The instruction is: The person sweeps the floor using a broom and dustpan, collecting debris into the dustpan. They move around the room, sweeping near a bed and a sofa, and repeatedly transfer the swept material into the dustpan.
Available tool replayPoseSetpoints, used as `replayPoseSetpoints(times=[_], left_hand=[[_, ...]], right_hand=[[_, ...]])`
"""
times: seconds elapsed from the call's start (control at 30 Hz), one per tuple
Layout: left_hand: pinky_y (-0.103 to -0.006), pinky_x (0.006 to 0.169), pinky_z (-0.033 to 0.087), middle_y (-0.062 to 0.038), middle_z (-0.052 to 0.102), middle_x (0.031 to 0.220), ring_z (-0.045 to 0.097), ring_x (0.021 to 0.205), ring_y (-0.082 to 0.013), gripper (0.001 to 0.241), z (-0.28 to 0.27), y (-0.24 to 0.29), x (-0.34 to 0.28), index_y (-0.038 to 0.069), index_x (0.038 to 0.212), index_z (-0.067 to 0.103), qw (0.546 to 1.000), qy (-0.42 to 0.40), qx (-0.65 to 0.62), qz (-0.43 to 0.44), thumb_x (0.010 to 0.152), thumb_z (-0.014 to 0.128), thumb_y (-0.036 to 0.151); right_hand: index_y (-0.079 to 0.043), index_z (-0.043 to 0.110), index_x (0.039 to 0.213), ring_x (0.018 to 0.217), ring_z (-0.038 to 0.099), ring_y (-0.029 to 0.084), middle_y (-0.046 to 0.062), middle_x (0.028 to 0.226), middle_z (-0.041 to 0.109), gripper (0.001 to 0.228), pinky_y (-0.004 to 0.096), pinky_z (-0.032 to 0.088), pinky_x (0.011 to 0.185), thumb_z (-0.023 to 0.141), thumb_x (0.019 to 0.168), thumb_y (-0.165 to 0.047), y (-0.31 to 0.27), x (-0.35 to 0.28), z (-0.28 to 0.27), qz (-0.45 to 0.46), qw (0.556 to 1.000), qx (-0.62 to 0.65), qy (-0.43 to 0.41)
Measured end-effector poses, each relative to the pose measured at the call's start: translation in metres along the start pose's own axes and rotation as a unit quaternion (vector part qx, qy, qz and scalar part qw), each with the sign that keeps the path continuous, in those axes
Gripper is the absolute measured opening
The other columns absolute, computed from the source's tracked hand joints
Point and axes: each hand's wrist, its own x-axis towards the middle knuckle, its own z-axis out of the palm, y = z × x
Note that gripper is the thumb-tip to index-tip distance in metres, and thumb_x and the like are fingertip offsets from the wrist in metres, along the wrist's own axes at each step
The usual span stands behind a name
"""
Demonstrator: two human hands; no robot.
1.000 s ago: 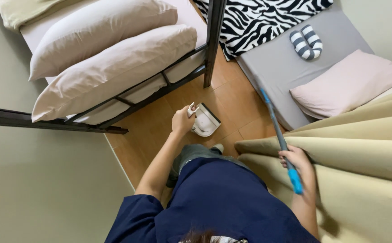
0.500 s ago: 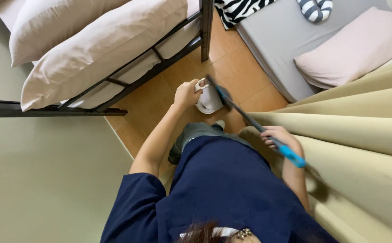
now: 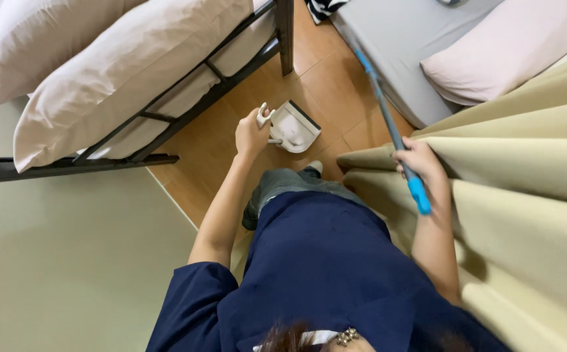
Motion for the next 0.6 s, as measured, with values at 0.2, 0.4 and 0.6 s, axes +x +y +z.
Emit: replayPoseSetpoints(times=[0.2,0.4,0.6], left_hand=[[-0.0463,0.065,0.053,-0.017,0.071,0.080,0.070,0.076,-0.0380,0.020,-0.004,-0.005,-0.021,0.011,0.102,0.073,0.998,0.035,-0.012,-0.044,0.094,0.069,0.029],[-0.0453,0.065,0.053,-0.016,0.072,0.079,0.070,0.075,-0.0376,0.018,-0.009,-0.006,-0.025,0.010,0.099,0.072,0.996,0.050,-0.008,-0.079,0.093,0.069,0.026],[-0.0440,0.067,0.053,-0.013,0.073,0.079,0.071,0.076,-0.0355,0.016,-0.008,-0.006,-0.024,0.010,0.096,0.071,0.993,0.059,-0.015,-0.100,0.095,0.069,0.025]], right_hand=[[0.002,0.065,0.103,0.053,0.056,0.012,0.004,0.068,0.062,0.019,0.032,0.046,0.045,0.067,0.085,-0.004,0.010,0.066,0.016,0.033,0.996,-0.079,0.010],[0.005,0.070,0.110,0.053,0.063,0.014,0.009,0.071,0.068,0.027,0.029,0.052,0.050,0.069,0.085,-0.003,0.031,0.044,0.049,0.035,0.975,-0.198,-0.096],[-0.010,0.067,0.129,0.047,0.050,0.007,0.002,0.073,0.063,0.046,0.025,0.036,0.041,0.064,0.084,-0.001,-0.014,-0.025,0.004,0.097,0.989,-0.029,-0.110]])
